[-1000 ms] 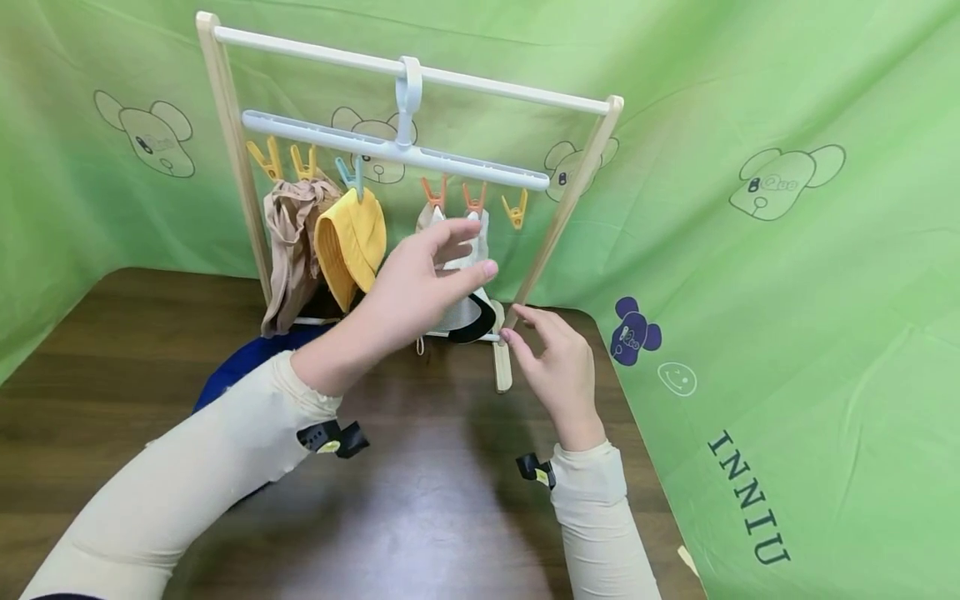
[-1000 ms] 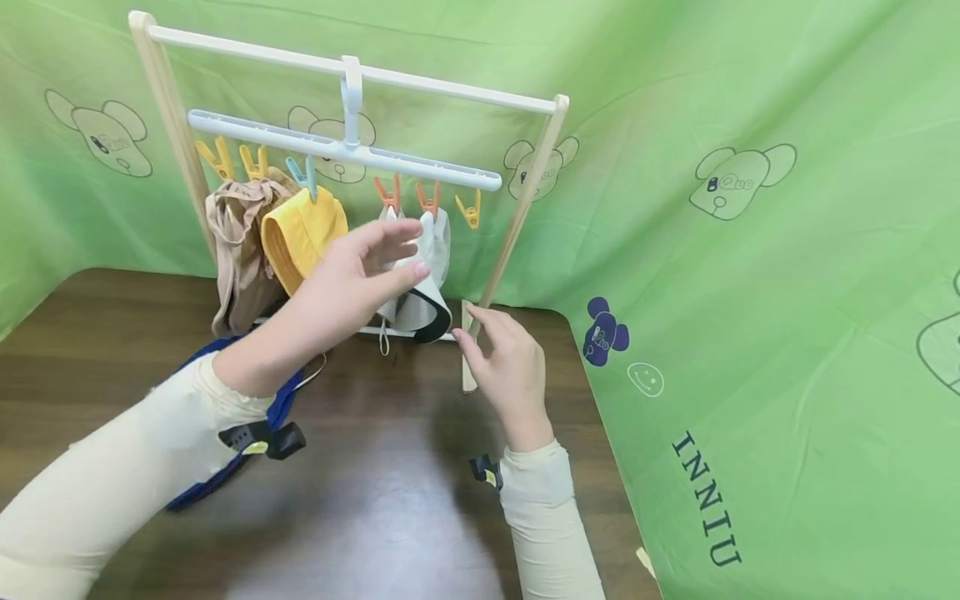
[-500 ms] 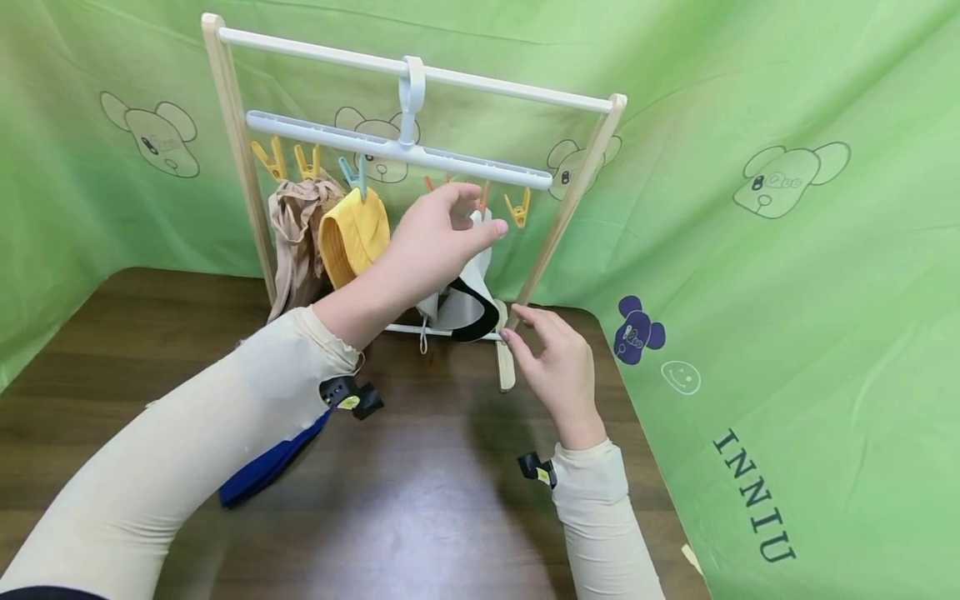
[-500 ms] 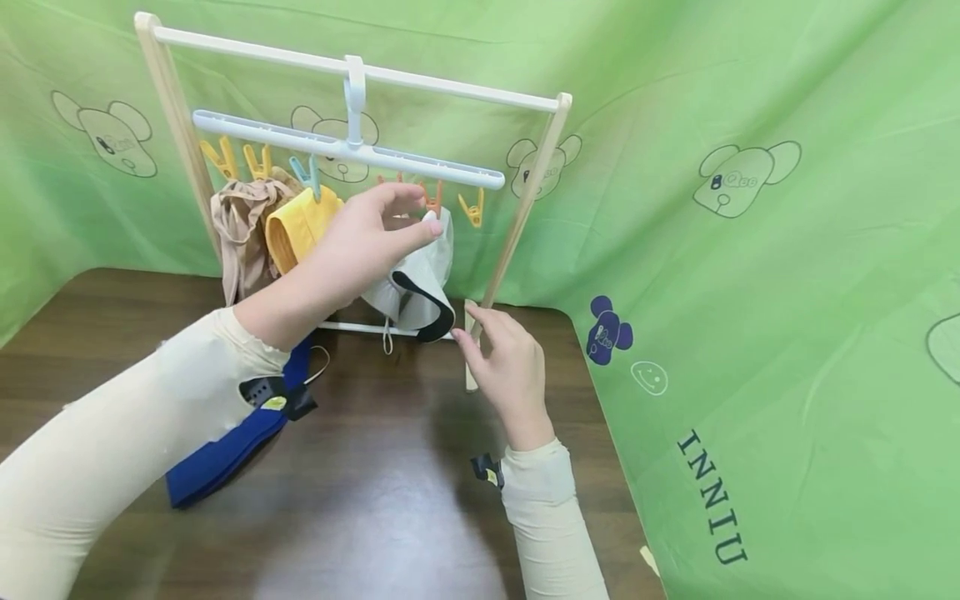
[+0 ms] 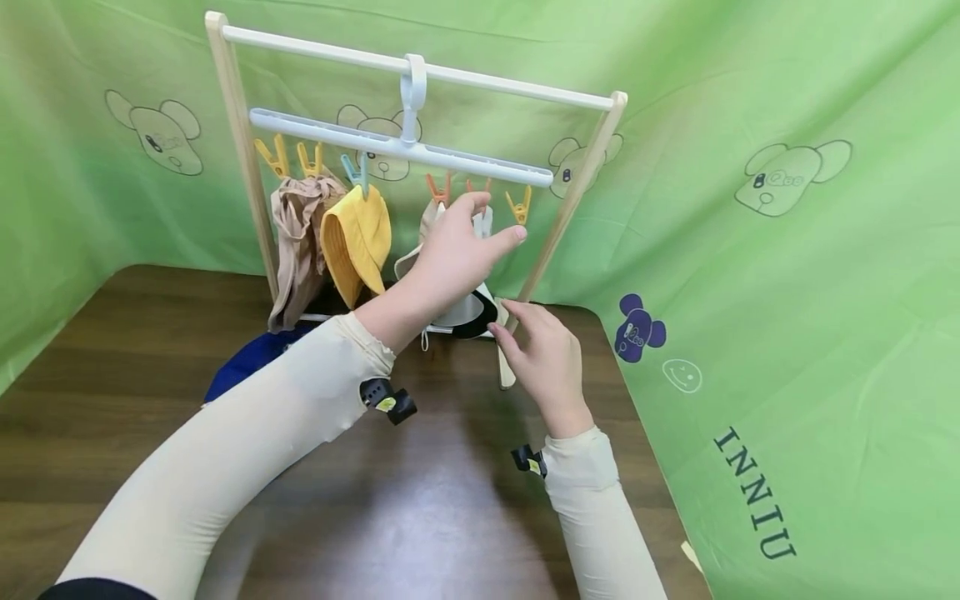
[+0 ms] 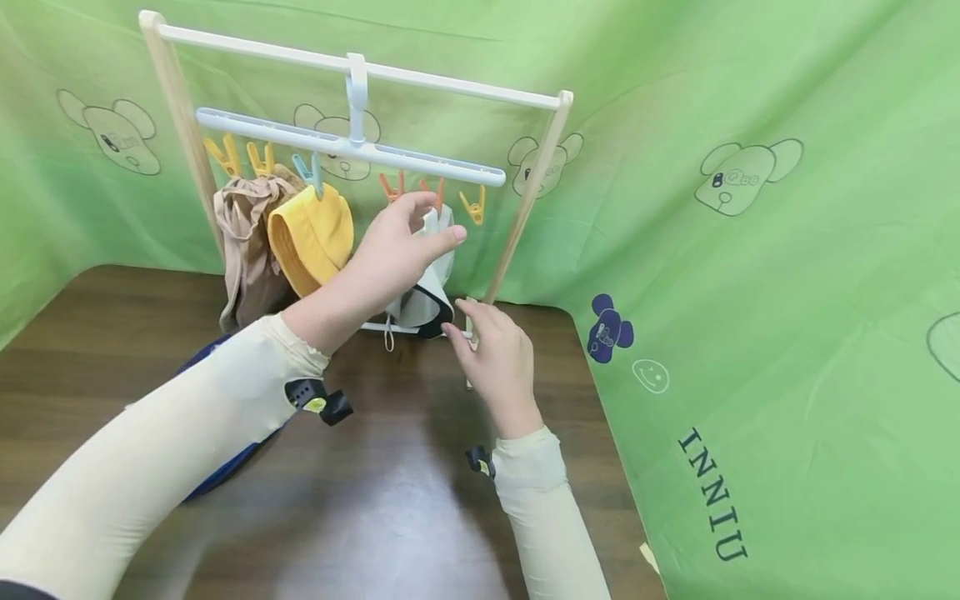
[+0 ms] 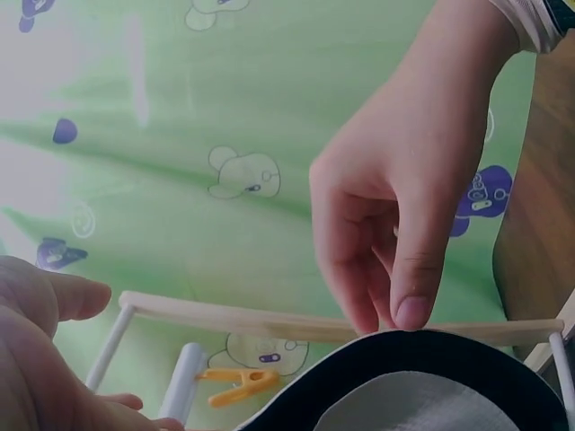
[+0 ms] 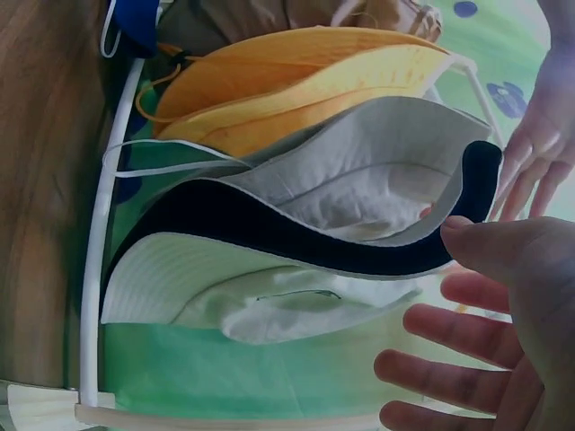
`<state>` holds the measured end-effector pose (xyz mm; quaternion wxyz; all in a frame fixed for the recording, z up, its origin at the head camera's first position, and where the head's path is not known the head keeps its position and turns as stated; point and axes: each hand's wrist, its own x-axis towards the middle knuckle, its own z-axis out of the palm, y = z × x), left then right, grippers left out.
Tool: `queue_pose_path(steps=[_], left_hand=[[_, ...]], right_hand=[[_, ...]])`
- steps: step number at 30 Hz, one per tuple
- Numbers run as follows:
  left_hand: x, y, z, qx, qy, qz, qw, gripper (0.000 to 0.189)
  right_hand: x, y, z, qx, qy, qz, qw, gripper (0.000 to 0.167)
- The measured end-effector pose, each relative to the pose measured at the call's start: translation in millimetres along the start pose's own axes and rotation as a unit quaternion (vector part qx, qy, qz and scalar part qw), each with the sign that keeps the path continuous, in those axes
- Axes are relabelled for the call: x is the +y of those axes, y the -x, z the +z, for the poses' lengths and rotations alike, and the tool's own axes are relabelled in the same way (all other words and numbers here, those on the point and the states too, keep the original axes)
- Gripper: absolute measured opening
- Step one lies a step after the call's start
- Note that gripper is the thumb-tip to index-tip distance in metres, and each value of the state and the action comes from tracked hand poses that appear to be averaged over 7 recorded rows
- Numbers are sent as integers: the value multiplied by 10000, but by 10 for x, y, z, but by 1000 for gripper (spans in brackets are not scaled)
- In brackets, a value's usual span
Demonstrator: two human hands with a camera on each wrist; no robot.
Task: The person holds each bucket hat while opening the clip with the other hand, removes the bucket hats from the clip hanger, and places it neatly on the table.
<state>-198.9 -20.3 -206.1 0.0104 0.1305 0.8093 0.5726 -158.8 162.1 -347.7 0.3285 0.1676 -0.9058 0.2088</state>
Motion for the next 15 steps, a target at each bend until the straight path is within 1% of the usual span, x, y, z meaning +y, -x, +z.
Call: queue_pose_path(steps=[2,7,10,15], left_hand=[[-2,-41,3,130,-96,21,9999,71],[19,-130,-9,357,-105,-110,9992,70],[14,-182,-23,295,102,-215,9993,71],[-25,-259,-64,118,545,-380,9977,78]], right_hand=[[-15,-31,4,-7,86,12,10000,36],[-44,-93,27,-39,362,104,9993,39],[-65,-123,60,-23,557,102,9984,39],[-75,-156,130,33,926,-85,9957,39]])
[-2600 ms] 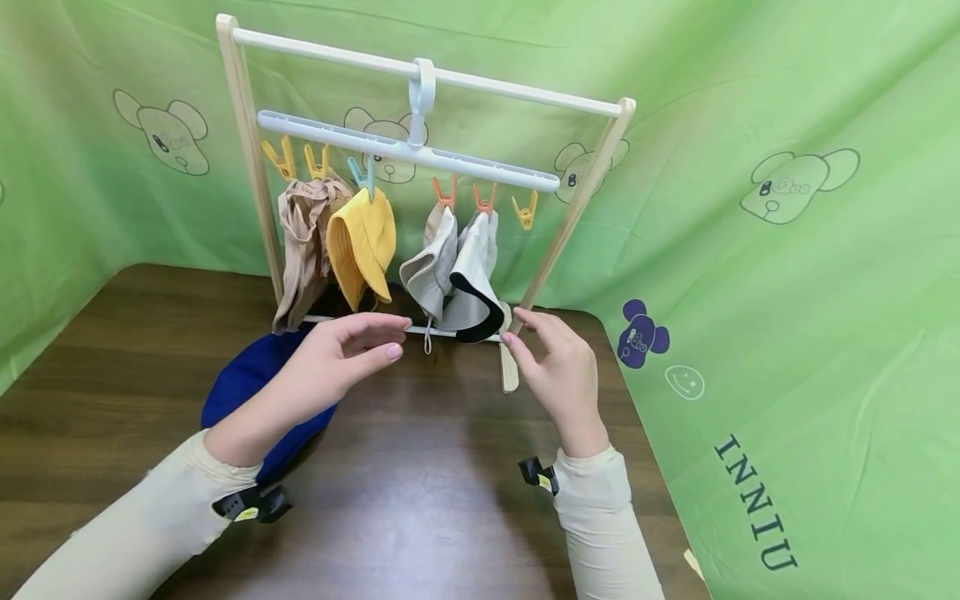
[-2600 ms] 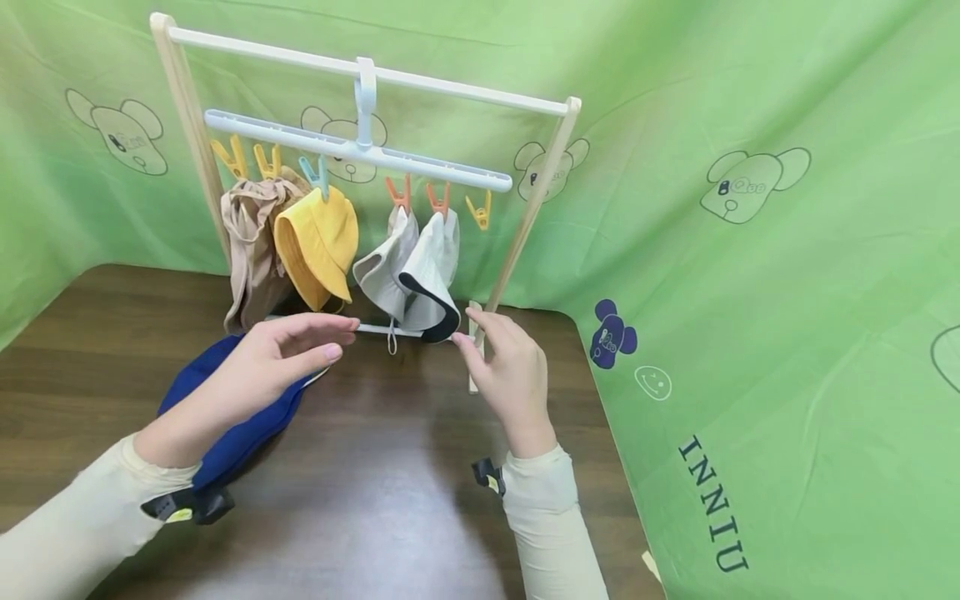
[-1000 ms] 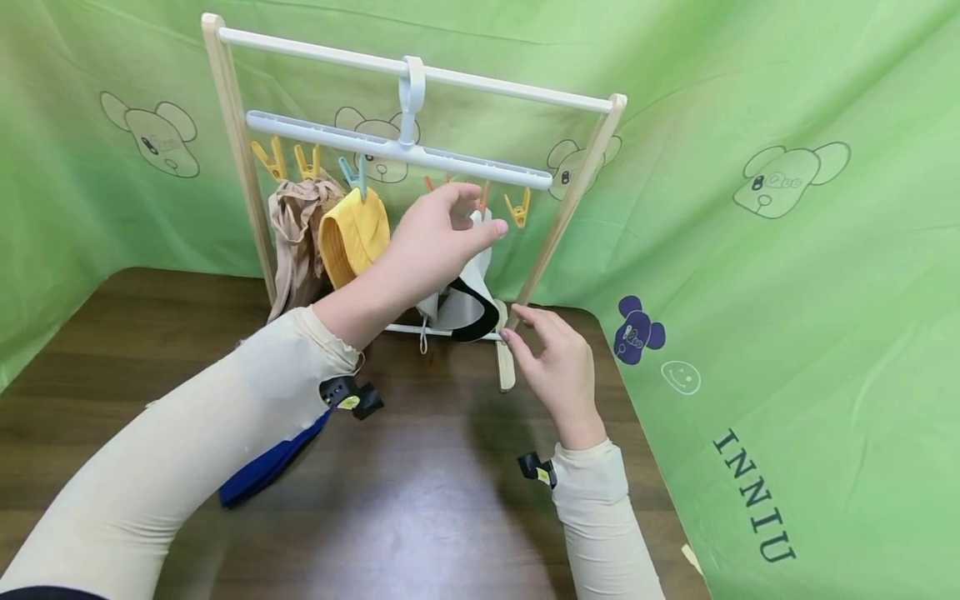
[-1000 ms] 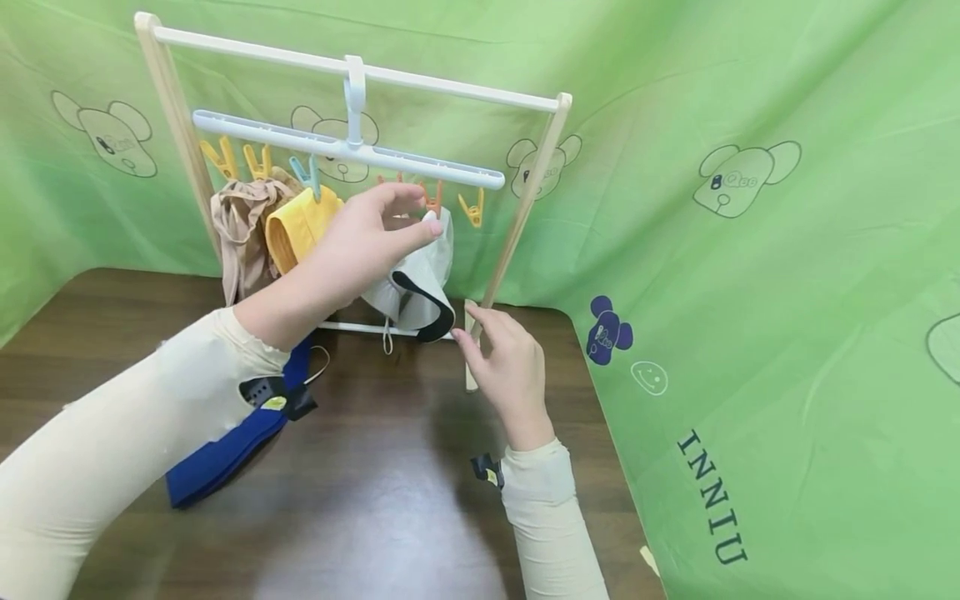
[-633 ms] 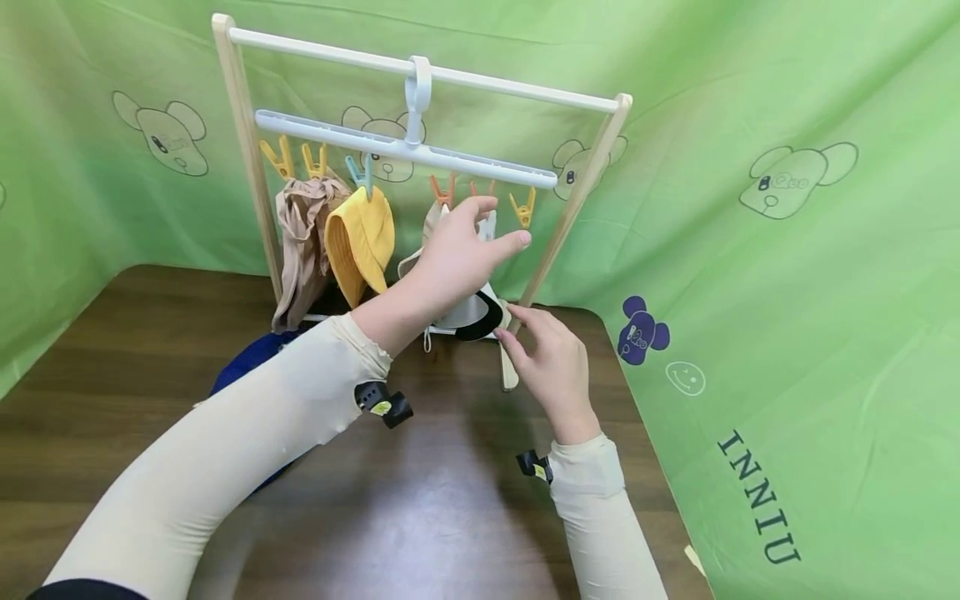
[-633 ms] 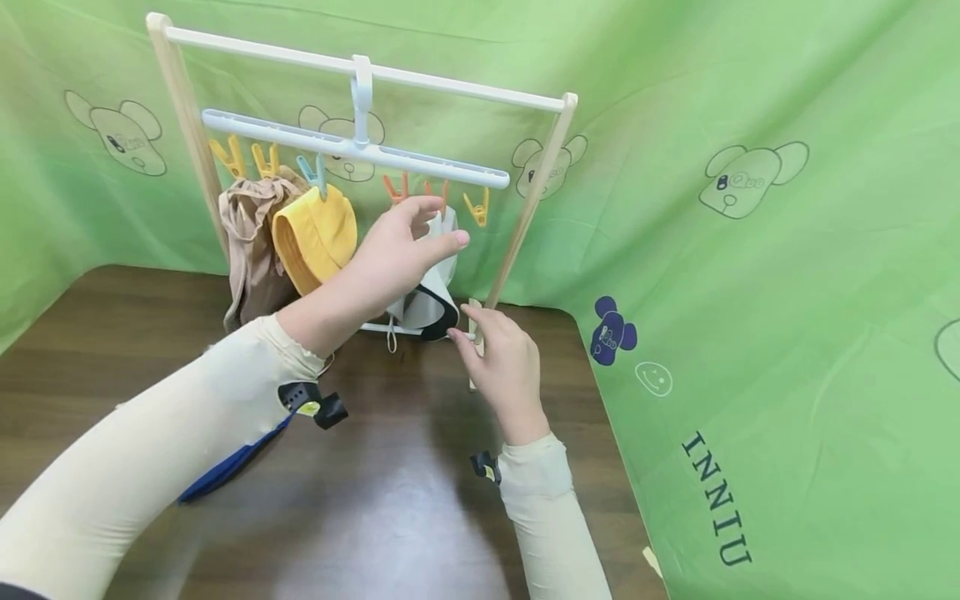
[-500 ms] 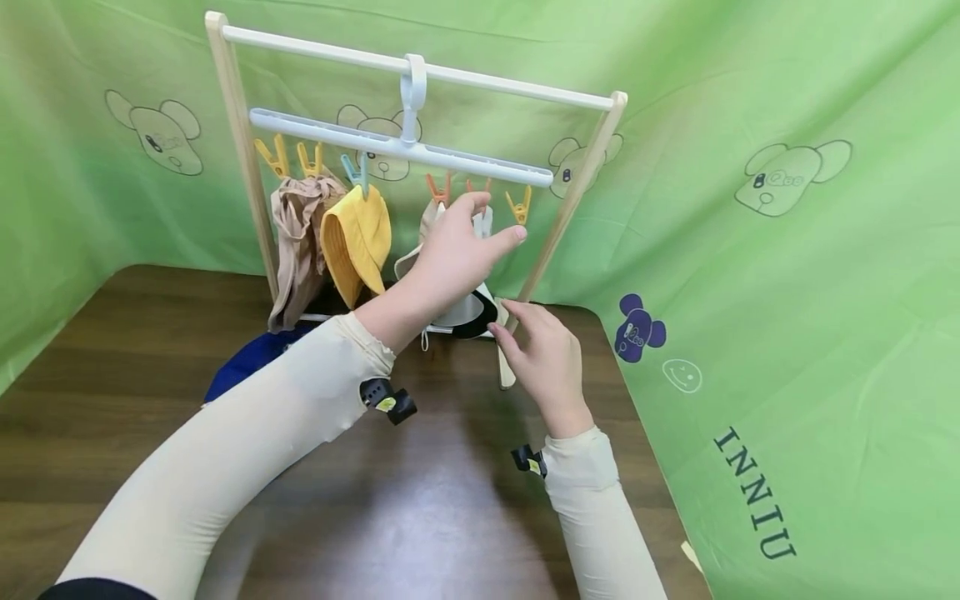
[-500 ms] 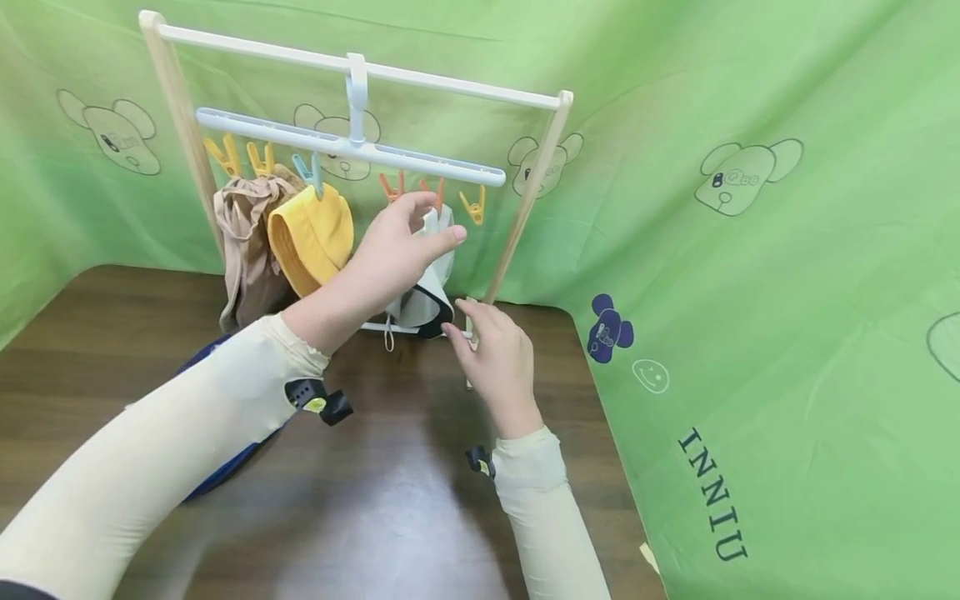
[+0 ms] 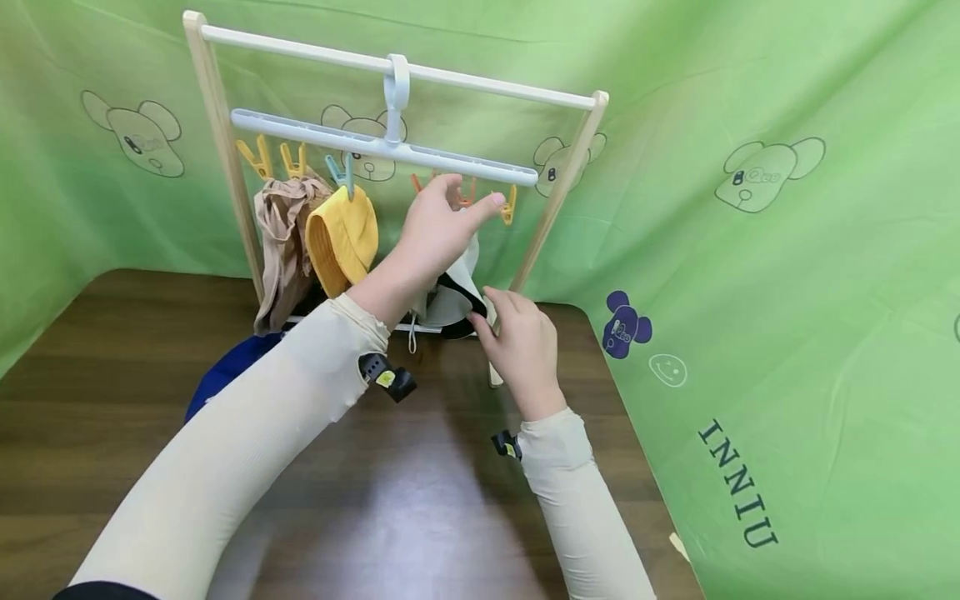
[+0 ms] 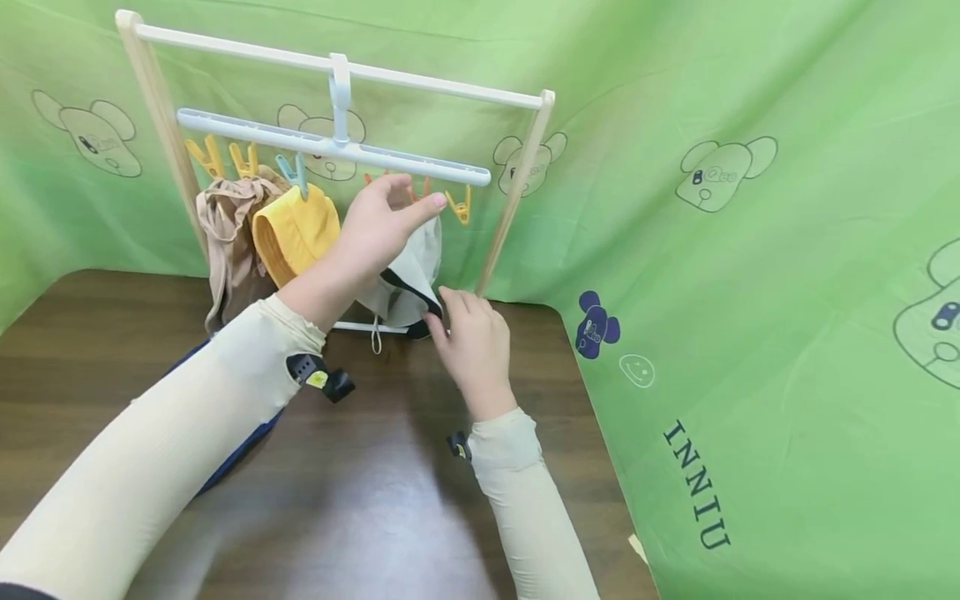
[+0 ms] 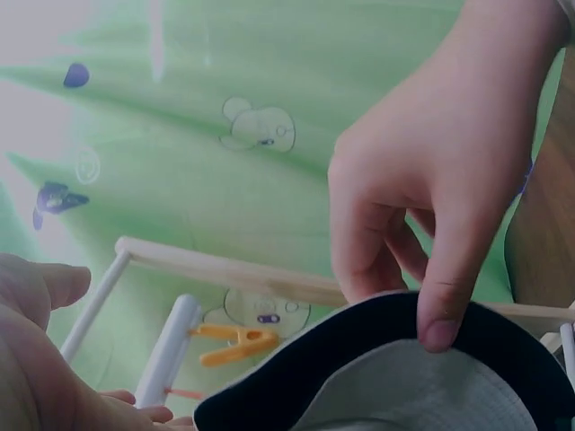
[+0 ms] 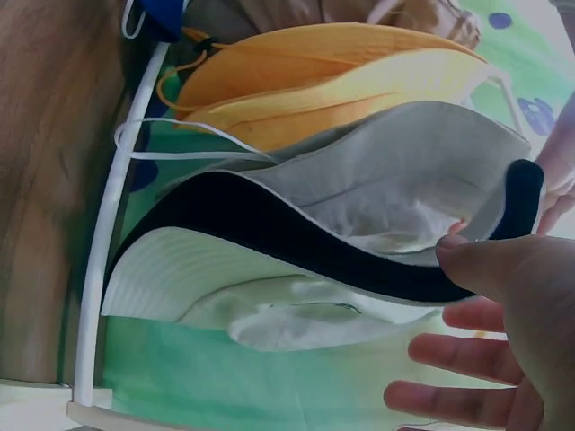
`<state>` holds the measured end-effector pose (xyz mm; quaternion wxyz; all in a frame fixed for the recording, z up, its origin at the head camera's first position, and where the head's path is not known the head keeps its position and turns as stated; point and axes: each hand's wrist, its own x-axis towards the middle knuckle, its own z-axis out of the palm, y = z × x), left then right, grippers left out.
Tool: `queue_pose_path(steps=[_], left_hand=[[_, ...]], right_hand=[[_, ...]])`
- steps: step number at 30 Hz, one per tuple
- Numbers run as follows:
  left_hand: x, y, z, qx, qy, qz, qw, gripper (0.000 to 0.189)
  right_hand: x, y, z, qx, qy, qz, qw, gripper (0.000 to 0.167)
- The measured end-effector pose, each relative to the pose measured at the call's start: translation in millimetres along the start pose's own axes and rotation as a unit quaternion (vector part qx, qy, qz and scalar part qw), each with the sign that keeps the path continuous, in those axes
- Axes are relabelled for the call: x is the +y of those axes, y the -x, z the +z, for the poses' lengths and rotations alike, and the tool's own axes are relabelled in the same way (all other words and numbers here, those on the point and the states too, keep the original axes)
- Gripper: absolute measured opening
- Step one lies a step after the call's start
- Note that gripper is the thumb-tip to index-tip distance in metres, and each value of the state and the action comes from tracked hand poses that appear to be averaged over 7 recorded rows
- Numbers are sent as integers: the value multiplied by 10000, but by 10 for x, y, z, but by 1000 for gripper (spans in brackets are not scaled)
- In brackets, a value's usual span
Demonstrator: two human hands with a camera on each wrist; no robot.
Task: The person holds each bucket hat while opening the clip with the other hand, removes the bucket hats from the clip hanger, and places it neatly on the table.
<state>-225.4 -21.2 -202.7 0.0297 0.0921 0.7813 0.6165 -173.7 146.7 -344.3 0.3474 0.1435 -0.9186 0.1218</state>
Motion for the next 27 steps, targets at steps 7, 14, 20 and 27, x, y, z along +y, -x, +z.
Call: queue_pose_path(steps=[7,14,20,27], left_hand=[[-39,-92,-65,-129,0,-248,9996,76],[-35,-176,-3,-128,-367,-321,9987,44],[8,-218,3,-146,-623,-494,9967,43],[36,-265,24,-106,-1285,-838,9881,52]], right_hand=[[-33,-62,103,82,186,-54,9998,35],[-30,-88,119,7,196,84,9998,29],[-27,-97,80,-130,144,192,9996,27],[-32,-100,27,-77,-4,174,9998,21]])
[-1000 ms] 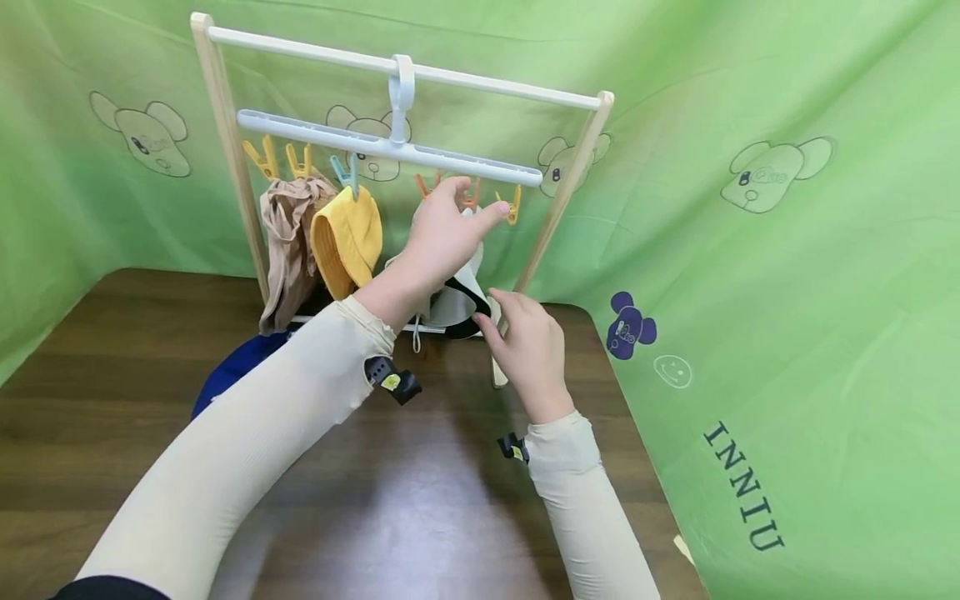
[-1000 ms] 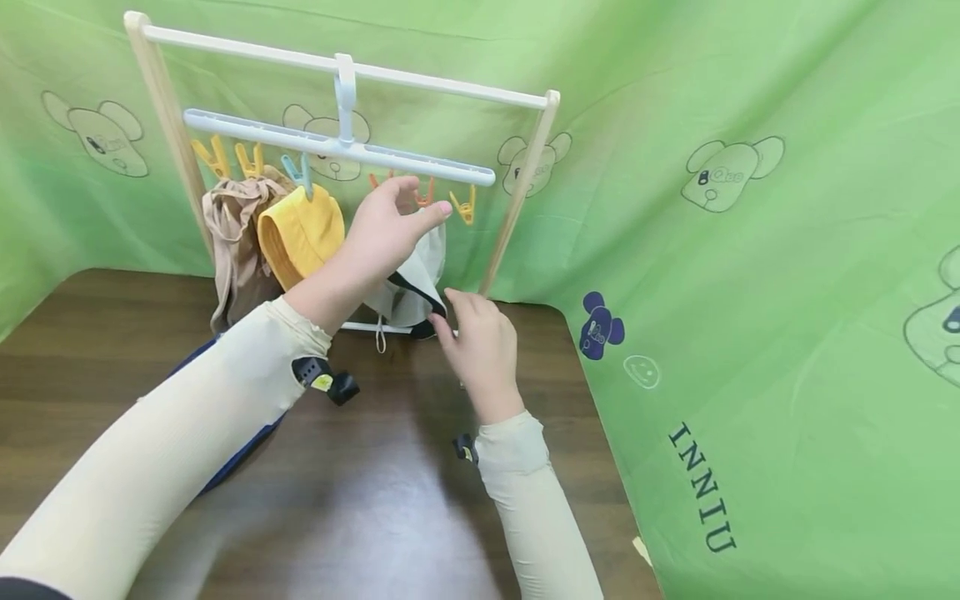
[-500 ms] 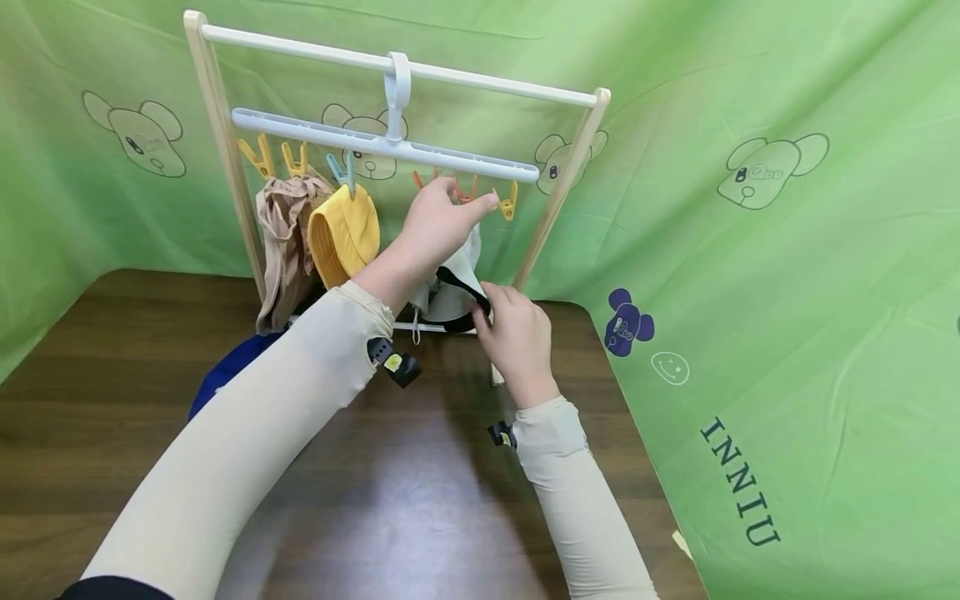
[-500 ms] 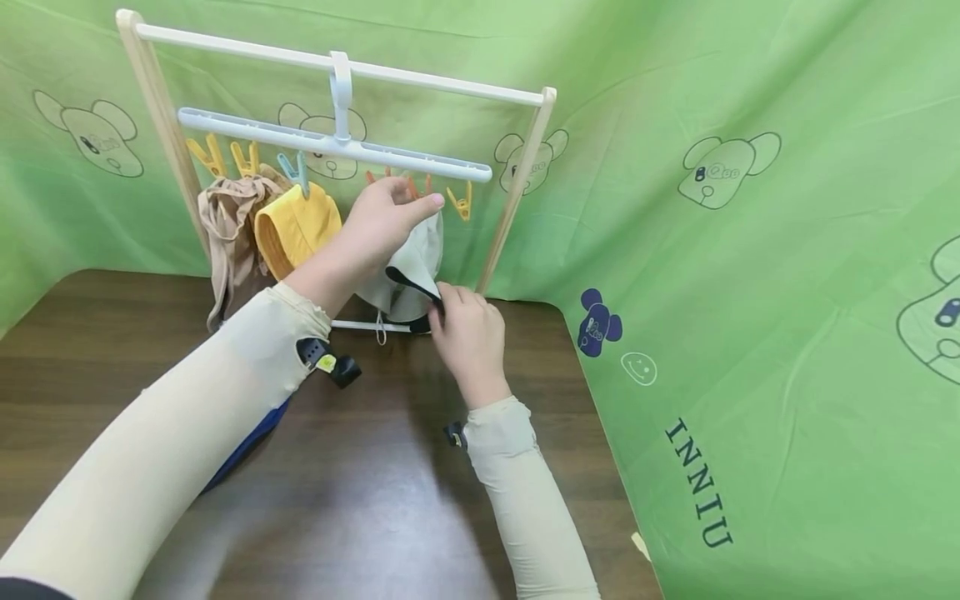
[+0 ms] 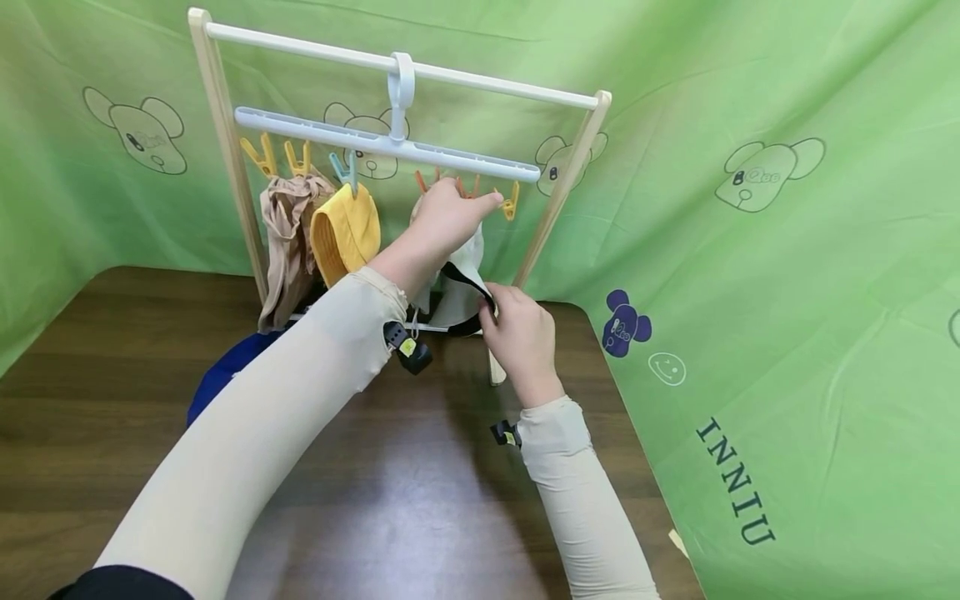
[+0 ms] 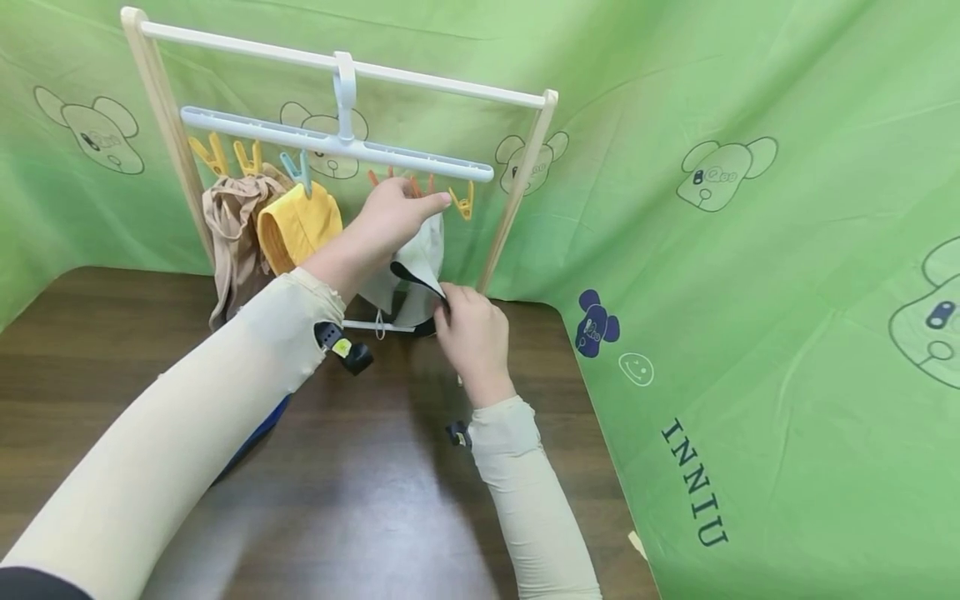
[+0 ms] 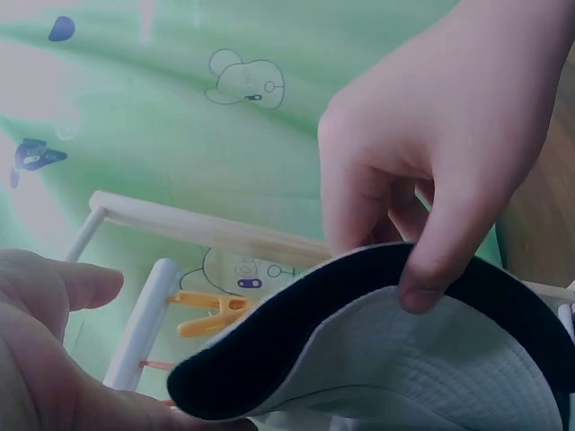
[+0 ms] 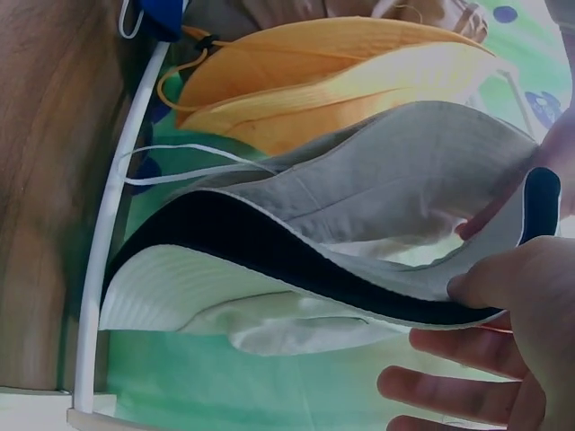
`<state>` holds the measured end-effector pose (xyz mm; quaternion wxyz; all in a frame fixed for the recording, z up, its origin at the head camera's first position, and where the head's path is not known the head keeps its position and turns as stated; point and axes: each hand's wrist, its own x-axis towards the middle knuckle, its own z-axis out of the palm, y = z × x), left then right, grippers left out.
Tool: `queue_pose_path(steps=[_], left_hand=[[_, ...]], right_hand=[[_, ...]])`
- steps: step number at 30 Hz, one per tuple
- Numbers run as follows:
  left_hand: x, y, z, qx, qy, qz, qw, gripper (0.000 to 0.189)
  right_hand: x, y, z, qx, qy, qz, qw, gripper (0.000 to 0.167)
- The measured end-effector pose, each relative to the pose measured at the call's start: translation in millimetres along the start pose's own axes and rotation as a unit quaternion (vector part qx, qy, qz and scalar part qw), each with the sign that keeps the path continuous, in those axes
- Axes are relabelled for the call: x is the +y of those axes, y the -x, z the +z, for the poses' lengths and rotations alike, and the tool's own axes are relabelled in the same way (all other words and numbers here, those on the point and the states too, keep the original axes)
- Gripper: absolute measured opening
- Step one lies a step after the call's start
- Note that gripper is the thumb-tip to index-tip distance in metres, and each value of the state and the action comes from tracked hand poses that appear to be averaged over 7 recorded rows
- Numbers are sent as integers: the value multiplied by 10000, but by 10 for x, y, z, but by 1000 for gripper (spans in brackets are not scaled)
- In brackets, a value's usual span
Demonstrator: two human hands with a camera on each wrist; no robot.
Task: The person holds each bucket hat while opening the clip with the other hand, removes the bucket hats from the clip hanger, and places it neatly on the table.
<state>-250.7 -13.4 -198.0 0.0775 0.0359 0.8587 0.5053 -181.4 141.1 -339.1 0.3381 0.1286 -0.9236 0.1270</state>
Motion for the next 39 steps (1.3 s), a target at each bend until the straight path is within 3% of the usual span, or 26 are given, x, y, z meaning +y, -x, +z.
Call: queue_pose_path(steps=[5,14,22,29,39], left_hand=[[18,-33,-6,-126,26,-200,9997,63],[-14,-143,13,-330,783,-578,9947,82],[-87,-227,76,-99,1318,-356,9906,83],[-170,-289,165,173,1948,-55,9807,75],[-214,-334,229,554,2061,140,9769,64]], right_hand=[[5,-1,-45,102,-129,15,9999,18],[78,10,-80,174,-371,113,9991,15],[114,32,-107,197,-395,109,9990,13],[121,67,-104,203,-501,97,9985,12],[146,72,-117,290,-503,6,9983,13]])
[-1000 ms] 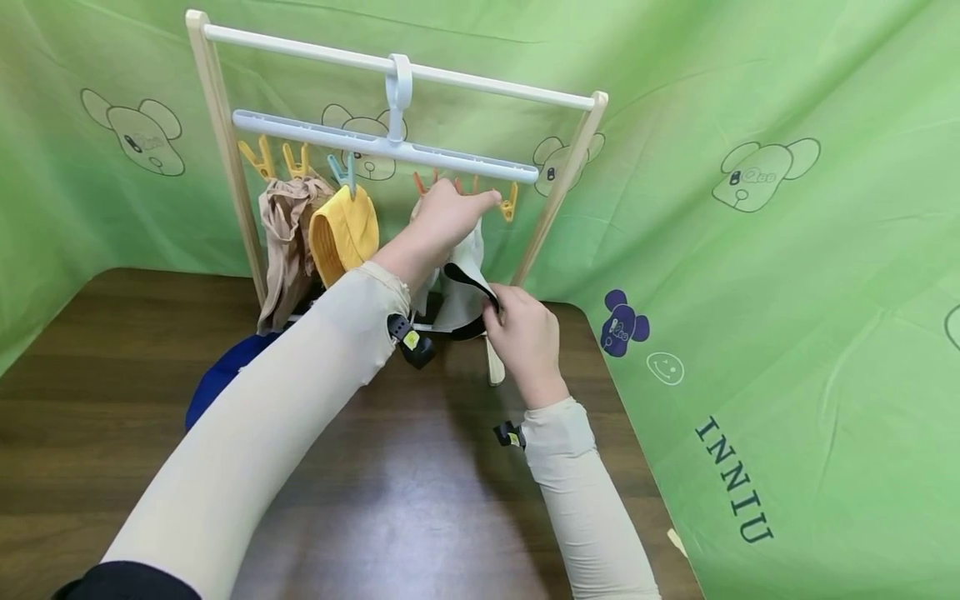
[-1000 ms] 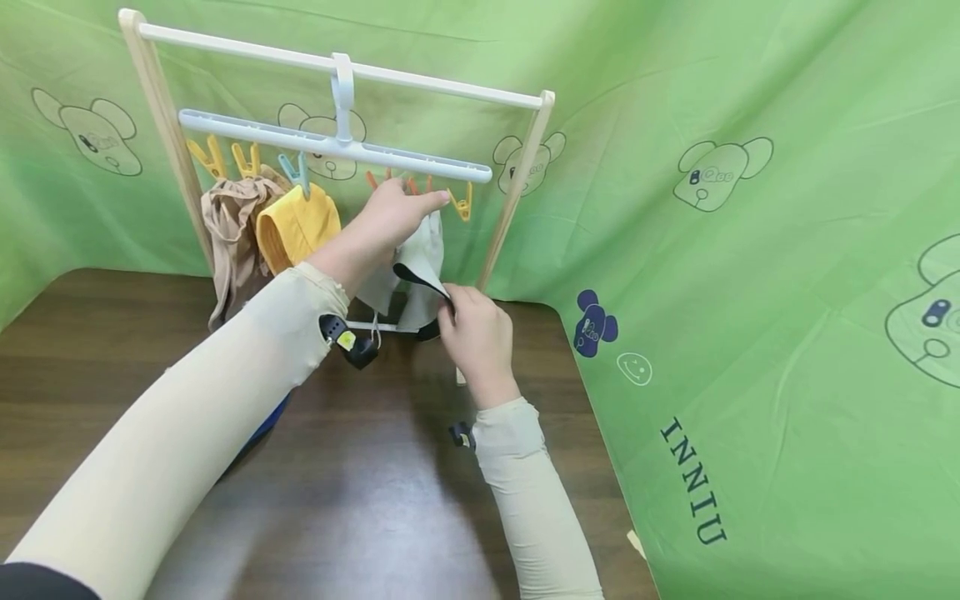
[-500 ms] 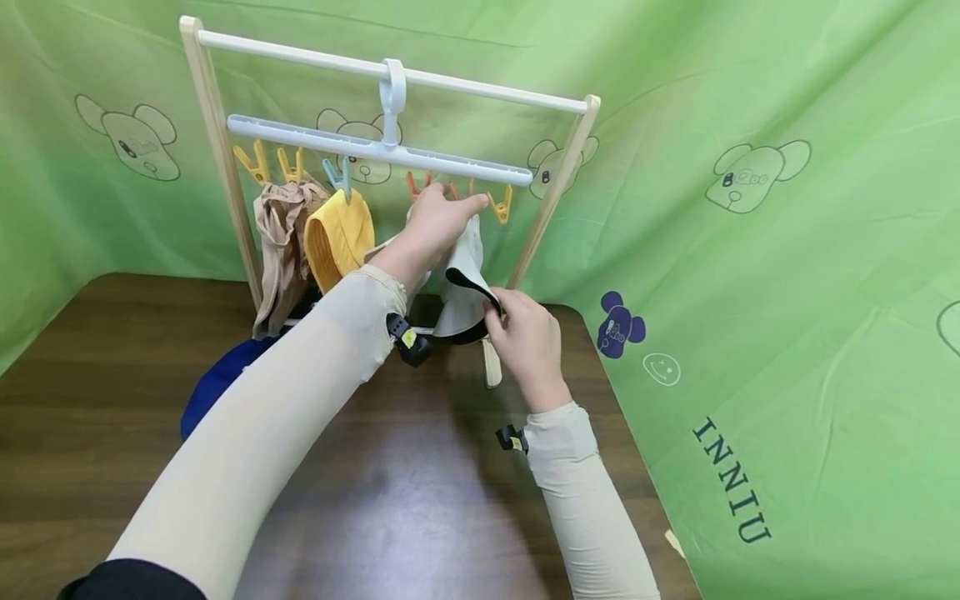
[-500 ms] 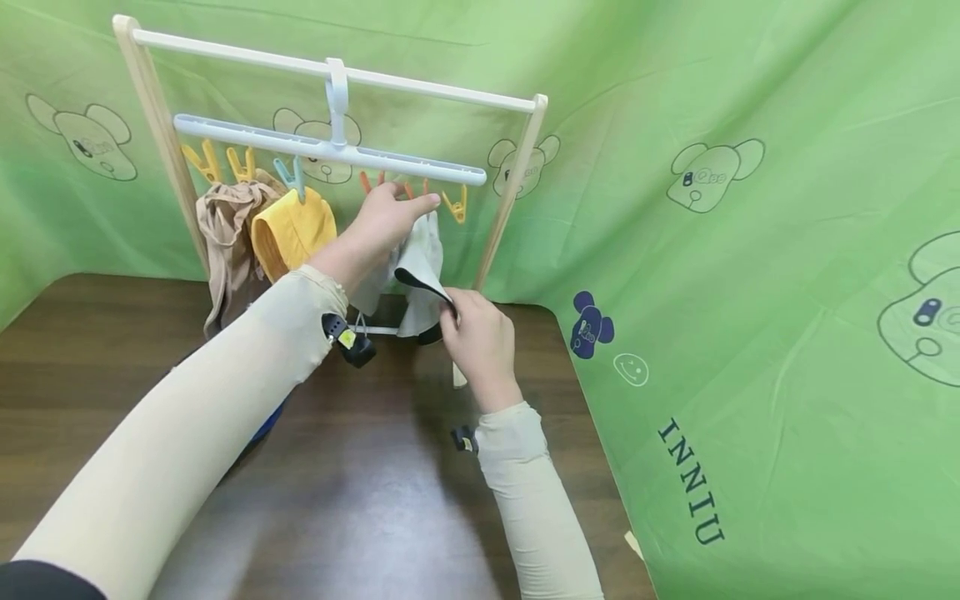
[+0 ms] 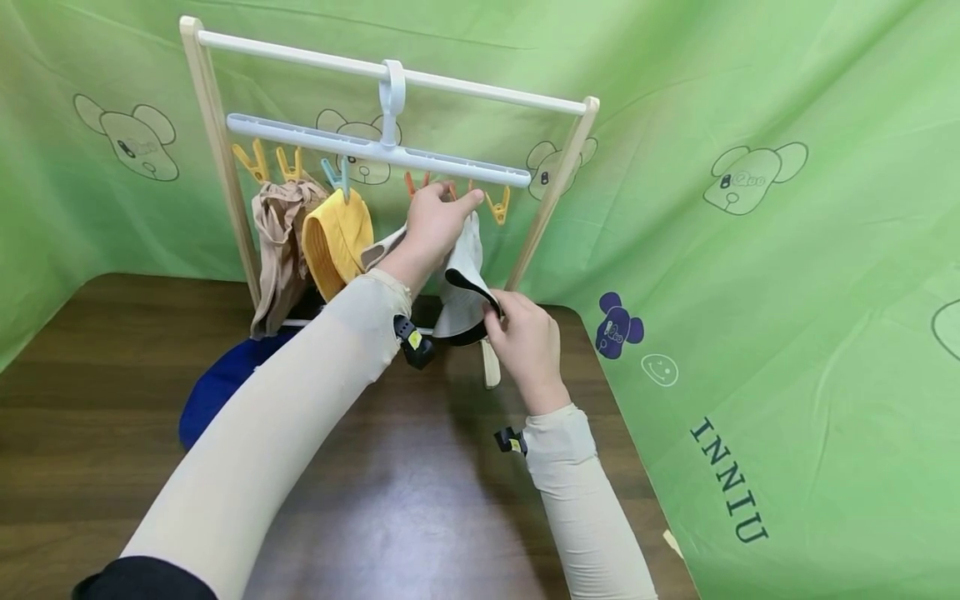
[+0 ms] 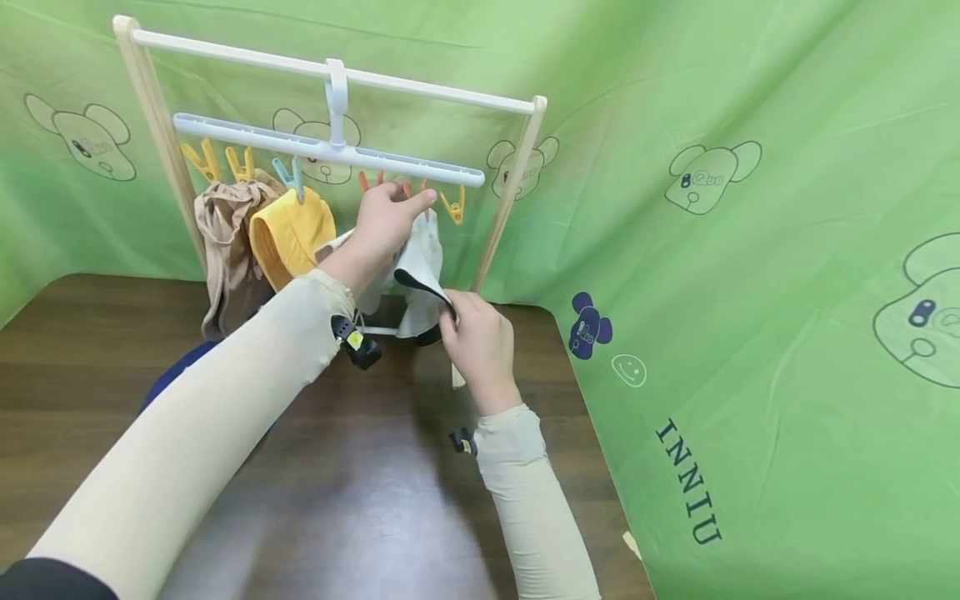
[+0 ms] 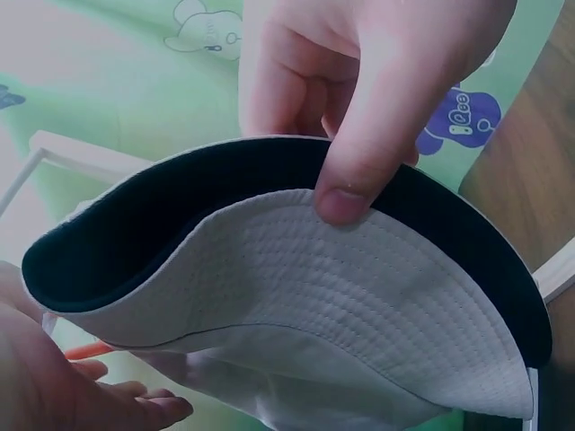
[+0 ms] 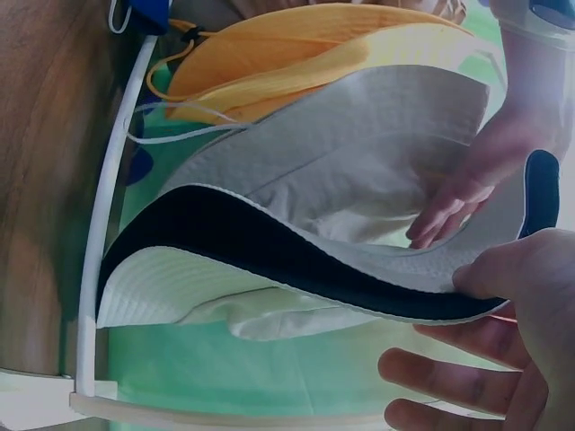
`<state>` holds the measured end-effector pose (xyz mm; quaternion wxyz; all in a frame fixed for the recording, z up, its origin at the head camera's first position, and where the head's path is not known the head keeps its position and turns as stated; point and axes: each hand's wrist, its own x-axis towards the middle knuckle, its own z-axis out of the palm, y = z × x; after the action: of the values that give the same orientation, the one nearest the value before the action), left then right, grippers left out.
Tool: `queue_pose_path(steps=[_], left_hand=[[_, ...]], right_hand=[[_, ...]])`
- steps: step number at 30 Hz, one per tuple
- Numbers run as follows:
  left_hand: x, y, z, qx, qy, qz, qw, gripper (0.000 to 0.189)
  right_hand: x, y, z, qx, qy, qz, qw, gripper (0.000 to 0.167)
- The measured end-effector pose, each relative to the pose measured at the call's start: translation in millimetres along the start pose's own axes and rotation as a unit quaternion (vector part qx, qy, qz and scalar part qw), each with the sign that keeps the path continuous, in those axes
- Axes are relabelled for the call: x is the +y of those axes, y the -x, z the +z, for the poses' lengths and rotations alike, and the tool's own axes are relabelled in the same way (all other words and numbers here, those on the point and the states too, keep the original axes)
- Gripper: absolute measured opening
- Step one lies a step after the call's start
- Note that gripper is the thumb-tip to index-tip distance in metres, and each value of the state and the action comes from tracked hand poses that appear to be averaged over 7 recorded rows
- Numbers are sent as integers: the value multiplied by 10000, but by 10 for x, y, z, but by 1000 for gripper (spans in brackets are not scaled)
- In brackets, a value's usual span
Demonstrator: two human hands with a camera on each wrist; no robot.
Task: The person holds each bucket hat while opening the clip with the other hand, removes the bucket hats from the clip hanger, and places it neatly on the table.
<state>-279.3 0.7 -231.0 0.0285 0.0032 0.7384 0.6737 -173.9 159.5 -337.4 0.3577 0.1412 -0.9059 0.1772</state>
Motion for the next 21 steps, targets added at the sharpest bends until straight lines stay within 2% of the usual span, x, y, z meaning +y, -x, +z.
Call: queue_pose_path(steps=[9,15,21], left_hand=[[-70,-43,51,361,-34,331,9988,49],[-86,-76,69,470,272,361,9979,46],[-86,-92,81,539,327,356,9974,36]], right_hand=[[14,11,19,37,-38,-81,10000,14],[28,19,20,54,46,-156,9999,13],[37,24,8,59,46,-158,9998,14]])
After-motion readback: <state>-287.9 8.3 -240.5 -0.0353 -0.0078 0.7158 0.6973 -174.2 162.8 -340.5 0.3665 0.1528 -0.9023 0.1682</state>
